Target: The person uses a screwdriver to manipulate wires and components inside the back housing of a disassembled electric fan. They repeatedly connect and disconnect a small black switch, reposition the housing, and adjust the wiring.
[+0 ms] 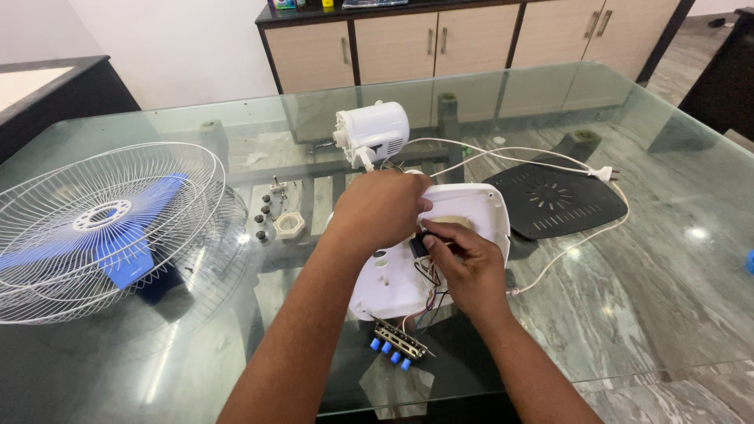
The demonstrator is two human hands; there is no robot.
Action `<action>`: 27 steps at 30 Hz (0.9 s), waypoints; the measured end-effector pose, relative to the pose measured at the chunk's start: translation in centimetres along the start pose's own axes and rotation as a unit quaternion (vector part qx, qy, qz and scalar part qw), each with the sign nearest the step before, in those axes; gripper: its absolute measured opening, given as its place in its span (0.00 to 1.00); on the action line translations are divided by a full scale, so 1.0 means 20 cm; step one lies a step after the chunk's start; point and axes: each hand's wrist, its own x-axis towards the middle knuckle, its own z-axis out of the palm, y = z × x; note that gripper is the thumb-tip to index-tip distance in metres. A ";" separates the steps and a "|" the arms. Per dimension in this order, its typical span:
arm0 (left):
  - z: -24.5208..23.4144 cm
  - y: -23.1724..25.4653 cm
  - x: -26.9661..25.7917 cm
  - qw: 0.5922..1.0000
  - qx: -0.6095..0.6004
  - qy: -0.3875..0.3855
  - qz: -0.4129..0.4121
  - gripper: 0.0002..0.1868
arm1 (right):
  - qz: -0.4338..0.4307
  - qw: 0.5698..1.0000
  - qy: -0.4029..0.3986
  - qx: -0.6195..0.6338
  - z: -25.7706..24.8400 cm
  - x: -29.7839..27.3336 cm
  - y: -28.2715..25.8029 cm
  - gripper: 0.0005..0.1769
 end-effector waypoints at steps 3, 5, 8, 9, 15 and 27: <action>-0.01 -0.02 -0.01 0.999 -0.003 -0.030 0.014 0.20 | 0.009 0.999 0.004 0.035 0.00 0.00 0.00 0.13; -0.03 -0.03 -0.01 0.999 -0.012 -0.044 0.030 0.25 | -0.003 0.999 0.005 0.054 0.00 0.01 0.00 0.12; -0.04 -0.05 -0.03 0.997 -0.032 -0.047 0.047 0.30 | 0.022 0.998 0.007 0.058 0.01 0.00 0.00 0.12; -0.04 -0.06 -0.02 0.997 -0.035 -0.048 0.047 0.31 | 0.015 0.999 0.009 0.052 0.01 0.00 0.00 0.12; -0.05 -0.04 -0.01 0.997 -0.028 -0.062 0.035 0.35 | 0.008 0.997 0.004 0.082 0.00 0.01 0.01 0.11; -0.08 0.01 -0.03 0.998 -0.016 -0.060 -0.002 0.34 | 0.024 0.989 -0.031 0.142 -0.04 0.03 0.06 0.10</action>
